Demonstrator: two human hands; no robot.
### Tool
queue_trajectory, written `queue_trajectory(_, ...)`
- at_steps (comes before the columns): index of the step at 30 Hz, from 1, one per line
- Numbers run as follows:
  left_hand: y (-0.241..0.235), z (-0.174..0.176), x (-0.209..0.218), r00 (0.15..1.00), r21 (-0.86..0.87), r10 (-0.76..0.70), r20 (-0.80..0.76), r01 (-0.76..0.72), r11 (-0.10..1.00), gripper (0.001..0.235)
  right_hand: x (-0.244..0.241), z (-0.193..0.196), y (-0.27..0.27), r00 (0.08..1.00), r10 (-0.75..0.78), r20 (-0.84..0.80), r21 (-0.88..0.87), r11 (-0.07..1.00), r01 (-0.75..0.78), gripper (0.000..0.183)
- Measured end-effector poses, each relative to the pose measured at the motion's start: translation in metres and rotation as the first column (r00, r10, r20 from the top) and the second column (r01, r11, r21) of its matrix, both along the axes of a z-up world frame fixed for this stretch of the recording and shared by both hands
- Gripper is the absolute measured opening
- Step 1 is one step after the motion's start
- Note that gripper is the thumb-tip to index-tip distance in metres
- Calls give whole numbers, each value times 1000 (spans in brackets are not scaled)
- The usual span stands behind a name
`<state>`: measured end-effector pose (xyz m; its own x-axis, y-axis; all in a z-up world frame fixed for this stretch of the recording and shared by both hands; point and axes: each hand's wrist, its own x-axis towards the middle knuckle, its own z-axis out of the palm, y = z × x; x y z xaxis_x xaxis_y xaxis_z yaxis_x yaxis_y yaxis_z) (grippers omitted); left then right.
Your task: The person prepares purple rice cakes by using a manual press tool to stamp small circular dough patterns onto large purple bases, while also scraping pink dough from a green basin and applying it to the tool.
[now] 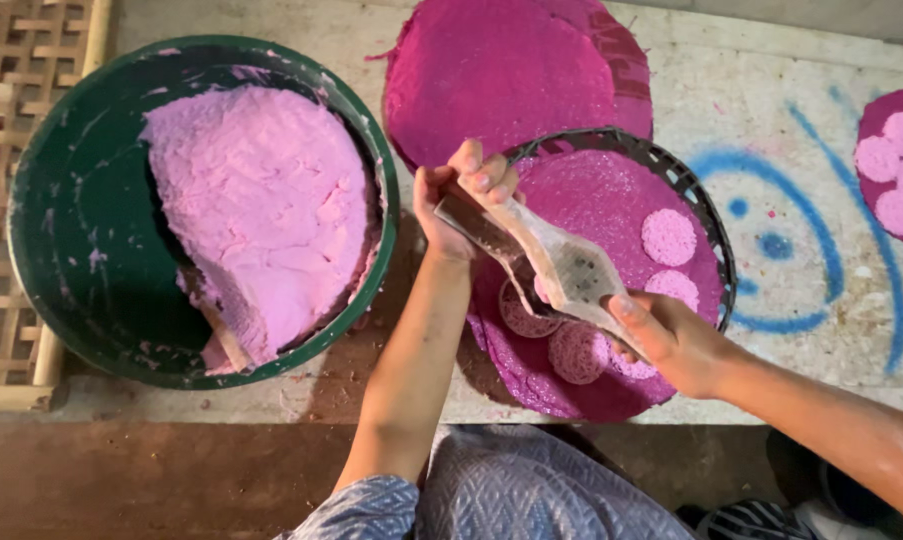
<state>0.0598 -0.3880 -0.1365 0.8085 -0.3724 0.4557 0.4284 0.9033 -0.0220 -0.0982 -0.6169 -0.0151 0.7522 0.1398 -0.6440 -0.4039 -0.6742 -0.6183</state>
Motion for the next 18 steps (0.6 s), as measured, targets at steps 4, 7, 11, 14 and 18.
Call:
queue_trajectory(4,4,-3,-16,996,-26,3,-86,-5,1000,35,-4,0,2,992,-27,-125,28,999,30,75)
queue_trajectory(7,-8,-5,-29,983,13,16,-182,-14,1000,29,-5,9,-6,974,-88,-209,-25,996,85,75)
queue_trajectory(11,-23,-2,-21,982,88,59,-180,-44,995,32,0,14,-14,996,-36,-81,-62,998,31,74)
queue_trajectory(14,-21,0,-11,999,-29,9,-34,-10,1000,44,-2,9,-16,999,-46,-10,-48,998,45,75)
queue_trajectory(18,-17,5,-12,997,5,5,-71,-5,1000,44,-6,-2,-19,995,-73,-64,-7,997,73,73)
